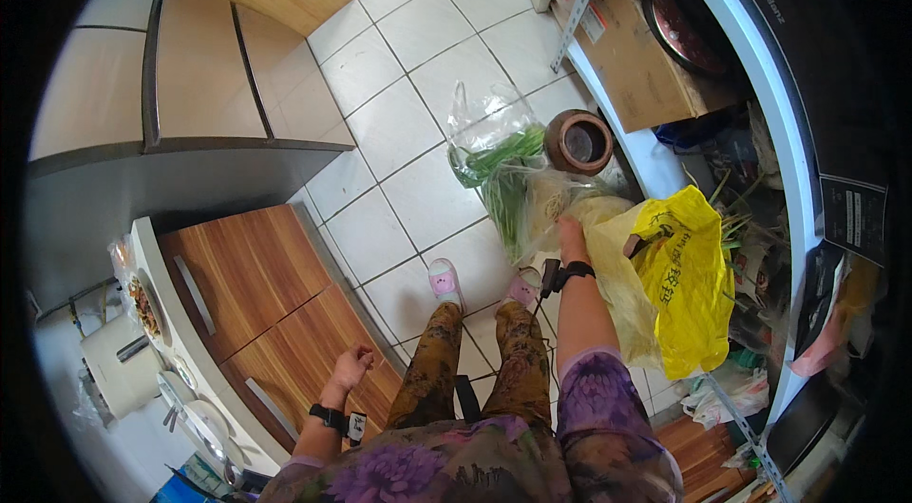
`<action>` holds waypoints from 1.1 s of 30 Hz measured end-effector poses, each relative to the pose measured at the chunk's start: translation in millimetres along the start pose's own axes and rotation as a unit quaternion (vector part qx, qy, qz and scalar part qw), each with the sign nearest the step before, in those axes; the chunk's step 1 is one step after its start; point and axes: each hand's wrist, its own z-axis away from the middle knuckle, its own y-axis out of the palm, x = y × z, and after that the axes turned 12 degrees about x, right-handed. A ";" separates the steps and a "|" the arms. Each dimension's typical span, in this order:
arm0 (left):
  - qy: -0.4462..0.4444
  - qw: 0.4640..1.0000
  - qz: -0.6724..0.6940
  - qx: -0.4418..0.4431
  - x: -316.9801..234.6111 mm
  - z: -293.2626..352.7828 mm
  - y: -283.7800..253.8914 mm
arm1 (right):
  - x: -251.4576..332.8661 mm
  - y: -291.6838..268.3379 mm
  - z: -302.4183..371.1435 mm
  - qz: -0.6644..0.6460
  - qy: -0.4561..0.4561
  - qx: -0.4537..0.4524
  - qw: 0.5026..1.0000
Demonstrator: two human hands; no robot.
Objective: The person washes a frying pan in the kitchen sink using a wooden brush and running water. They scrub the interior surface, rinse, and then place the pan on the stovetop.
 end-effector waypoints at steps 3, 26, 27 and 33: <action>0.014 1.000 0.013 0.006 -9.6 7.3 6.5 | 11.5 -4.8 18.3 -0.255 0.026 0.012 0.967; 0.470 0.823 -0.260 -0.183 -279.4 82.8 69.9 | 188.8 -27.2 515.9 -0.327 -0.112 0.165 0.924; 0.484 0.810 -0.271 -0.189 -281.9 82.3 81.3 | 187.7 -28.1 540.0 -0.338 -0.119 0.144 0.923; 0.404 0.851 -0.330 -0.055 -267.1 83.7 115.1 | 153.9 -38.0 653.3 -0.341 -0.219 0.015 0.914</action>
